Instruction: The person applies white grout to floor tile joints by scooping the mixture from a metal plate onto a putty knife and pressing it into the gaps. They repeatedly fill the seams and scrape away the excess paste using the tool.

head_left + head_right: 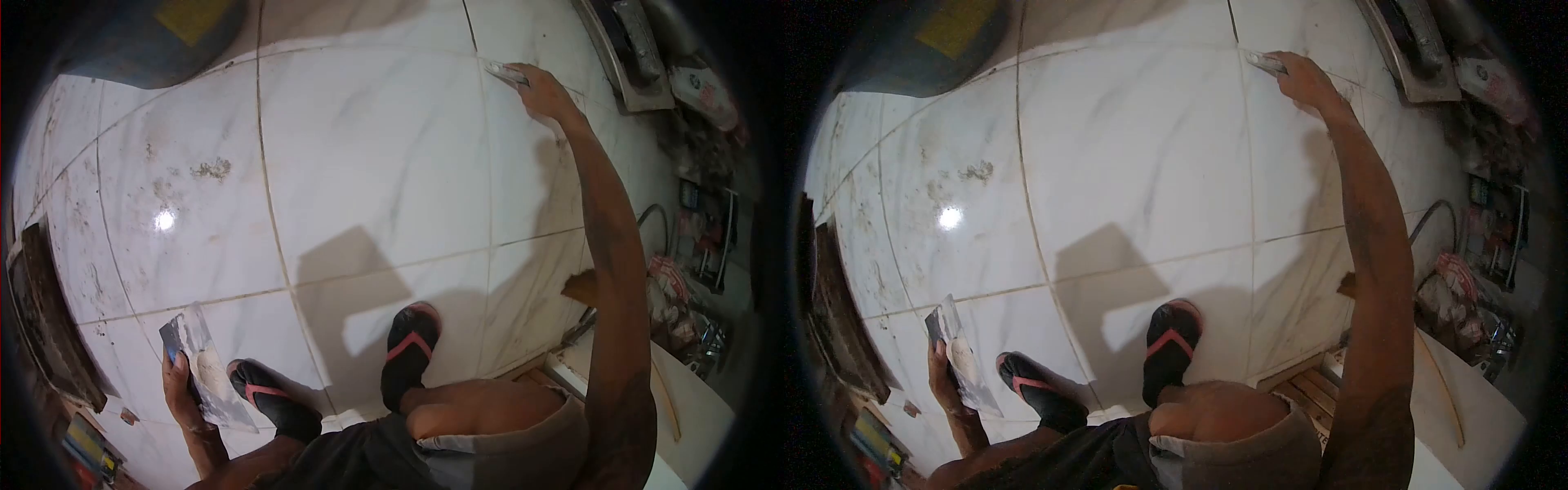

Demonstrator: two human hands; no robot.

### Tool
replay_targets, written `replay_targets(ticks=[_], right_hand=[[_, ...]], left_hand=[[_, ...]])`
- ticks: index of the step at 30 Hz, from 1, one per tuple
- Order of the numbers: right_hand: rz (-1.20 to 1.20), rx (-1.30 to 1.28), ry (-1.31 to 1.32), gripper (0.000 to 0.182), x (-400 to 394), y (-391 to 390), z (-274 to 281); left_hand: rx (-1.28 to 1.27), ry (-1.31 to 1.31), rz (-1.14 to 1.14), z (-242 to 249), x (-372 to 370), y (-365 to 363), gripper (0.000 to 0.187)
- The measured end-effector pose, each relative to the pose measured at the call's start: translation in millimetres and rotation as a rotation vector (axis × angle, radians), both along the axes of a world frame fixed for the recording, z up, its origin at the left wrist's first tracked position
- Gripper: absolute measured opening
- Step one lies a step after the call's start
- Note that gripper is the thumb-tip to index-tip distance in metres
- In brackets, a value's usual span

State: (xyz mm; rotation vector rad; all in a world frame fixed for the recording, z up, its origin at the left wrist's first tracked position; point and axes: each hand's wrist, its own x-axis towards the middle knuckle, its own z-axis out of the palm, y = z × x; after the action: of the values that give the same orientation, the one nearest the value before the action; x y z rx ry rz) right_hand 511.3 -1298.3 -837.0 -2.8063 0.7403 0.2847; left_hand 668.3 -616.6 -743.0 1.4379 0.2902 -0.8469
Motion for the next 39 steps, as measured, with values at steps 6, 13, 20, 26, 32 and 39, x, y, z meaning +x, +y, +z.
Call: replay_targets(ticks=[6,13,20,26,32,39], right_hand=[[0.091,0.013,-0.016,0.049,-42.9,37.5,7.1],[0.088,0.069,0.011,0.059,-159.9,168.3,22.3],[-0.048,0.375,0.059,0.053,-247.3,239.7,80.3],[-0.512,0.515,0.037,0.04,-160.8,192.0,129.9],[-0.555,0.356,-0.331,0.04,-77.5,96.2,103.4],[-0.678,0.716,-0.472,0.04,-1.2,46.1,97.7]], left_hand=[[0.197,-0.036,0.076,-20.3,2.2,12.6,0.052],[0.08,0.005,-0.108,-8.2,13.3,-40.1,0.057],[0.063,-0.026,-0.134,16.7,0.6,-54.3,0.054],[0.043,-0.03,-0.155,26.2,-1.8,-60.0,0.049],[0.058,-0.051,-0.058,44.5,-5.3,-51.4,0.041],[0.048,-0.068,0.066,67.8,-8.9,-38.7,0.032]])
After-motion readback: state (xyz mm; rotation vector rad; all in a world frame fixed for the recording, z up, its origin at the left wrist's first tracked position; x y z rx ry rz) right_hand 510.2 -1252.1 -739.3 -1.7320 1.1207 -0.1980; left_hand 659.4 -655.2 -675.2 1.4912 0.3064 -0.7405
